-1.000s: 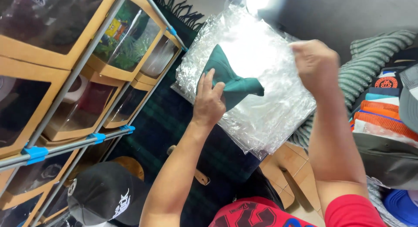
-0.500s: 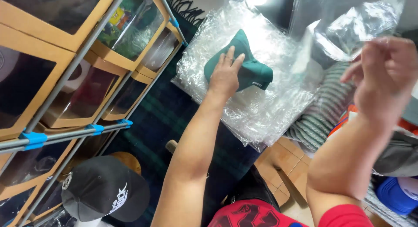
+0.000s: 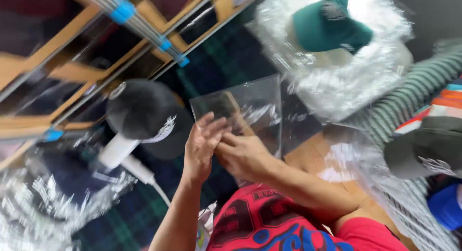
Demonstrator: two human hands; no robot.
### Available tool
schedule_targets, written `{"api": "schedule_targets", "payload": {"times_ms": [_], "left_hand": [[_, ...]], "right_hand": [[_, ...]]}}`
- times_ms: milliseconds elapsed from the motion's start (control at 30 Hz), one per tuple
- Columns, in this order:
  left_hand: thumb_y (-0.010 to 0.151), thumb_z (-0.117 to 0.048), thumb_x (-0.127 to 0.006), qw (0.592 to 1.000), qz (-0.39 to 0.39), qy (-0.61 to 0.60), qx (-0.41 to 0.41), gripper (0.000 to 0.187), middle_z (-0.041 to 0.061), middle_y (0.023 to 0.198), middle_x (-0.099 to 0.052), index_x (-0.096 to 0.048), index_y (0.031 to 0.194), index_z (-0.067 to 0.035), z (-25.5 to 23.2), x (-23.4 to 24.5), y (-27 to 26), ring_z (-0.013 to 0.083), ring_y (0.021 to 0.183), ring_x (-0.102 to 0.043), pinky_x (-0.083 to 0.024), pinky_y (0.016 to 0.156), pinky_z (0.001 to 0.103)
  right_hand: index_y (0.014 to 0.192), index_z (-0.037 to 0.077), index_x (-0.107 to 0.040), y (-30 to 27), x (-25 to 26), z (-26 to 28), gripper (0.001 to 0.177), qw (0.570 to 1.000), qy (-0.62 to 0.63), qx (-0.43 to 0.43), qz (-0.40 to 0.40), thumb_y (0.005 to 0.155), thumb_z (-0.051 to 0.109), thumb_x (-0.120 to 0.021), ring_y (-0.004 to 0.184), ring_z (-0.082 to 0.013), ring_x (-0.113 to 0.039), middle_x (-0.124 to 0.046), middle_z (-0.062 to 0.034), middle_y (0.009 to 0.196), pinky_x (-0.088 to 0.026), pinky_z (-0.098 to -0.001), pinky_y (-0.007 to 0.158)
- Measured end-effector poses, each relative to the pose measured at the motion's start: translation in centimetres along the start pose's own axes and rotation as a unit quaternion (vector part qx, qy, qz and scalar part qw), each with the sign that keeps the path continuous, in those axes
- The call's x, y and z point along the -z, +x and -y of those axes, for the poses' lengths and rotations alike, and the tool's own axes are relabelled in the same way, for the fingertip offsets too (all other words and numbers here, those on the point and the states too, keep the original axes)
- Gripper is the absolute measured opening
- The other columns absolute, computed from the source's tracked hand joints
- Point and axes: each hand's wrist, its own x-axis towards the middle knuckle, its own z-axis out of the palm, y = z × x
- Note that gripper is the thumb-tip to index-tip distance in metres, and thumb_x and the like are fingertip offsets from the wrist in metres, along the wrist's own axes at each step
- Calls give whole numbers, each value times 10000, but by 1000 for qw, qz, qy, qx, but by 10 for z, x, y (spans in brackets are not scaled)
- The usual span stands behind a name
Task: The person cleans a black baseball cap using a hair dryer and a wooden brush, then places the cap into a clear plastic bag and folds the bag closed.
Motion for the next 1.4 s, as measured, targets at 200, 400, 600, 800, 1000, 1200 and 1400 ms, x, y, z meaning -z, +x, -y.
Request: {"api": "schedule_targets", "payload": {"times_ms": [200,400,600,800,1000,1200,1400], "left_hand": [[1034,-64,-520,962,-247,-24,113,223,280,1164,-728,-598,1226,17,71,152,-135,416,1029,-749,-646,806,498],[1031,-75,-558,918,-328,-117,191,151,211,1129,-743,-610,1173,-57,126,232,-213,367,1037,-749,-647,831,517],[1047,-55,-539,891,-386,-125,205,108,143,1042,-727,-601,1134,-69,112,243,-225,291,956,-762,-670,820,471],[1028,-70,-606,888,-389,-96,223,77,150,974,-717,-626,1102,-68,119,245,-216,309,929,-771,-664,804,469],[1029,-89,-619,890,-370,-53,261,122,173,975,-716,-615,1144,-49,110,240,-189,302,902,-760,-648,848,500],[1030,-87,-605,884,-330,11,332,89,116,677,-668,-613,1112,-55,108,235,-171,228,861,-748,-617,874,429],[1015,-131,-599,859,-334,129,366,85,125,796,-670,-574,1046,-56,89,223,-161,203,686,-699,-605,633,341]], "right_hand": [[1201,55,-696,-56,-141,57,396,963,264,31,42,990,389,-661,788,-417,-697,-674,-189,977,-579,-482,670],[1109,109,-775,-136,-167,-9,201,991,103,-45,70,946,221,-736,950,-300,-722,-736,-99,956,-576,-397,815],[1004,164,-731,-159,-151,-102,137,983,-86,-161,-35,926,53,-711,806,-256,-662,-673,-33,870,-538,-363,701],[1153,113,-693,-125,-171,-174,193,924,-75,-374,19,1025,256,-713,932,-270,-683,-692,-37,992,-543,-422,825],[1342,205,-647,-68,-176,-168,490,867,-16,-489,91,1015,569,-640,1062,-336,-687,-740,-46,1038,-539,-503,932],[1245,140,-728,-16,-166,-166,364,842,88,-520,112,976,368,-638,1061,-237,-697,-747,-63,1209,-519,-386,828],[1000,180,-601,23,-143,-147,370,735,190,-644,93,1064,463,-371,362,-143,-384,-579,-33,586,-209,-314,338]]}}
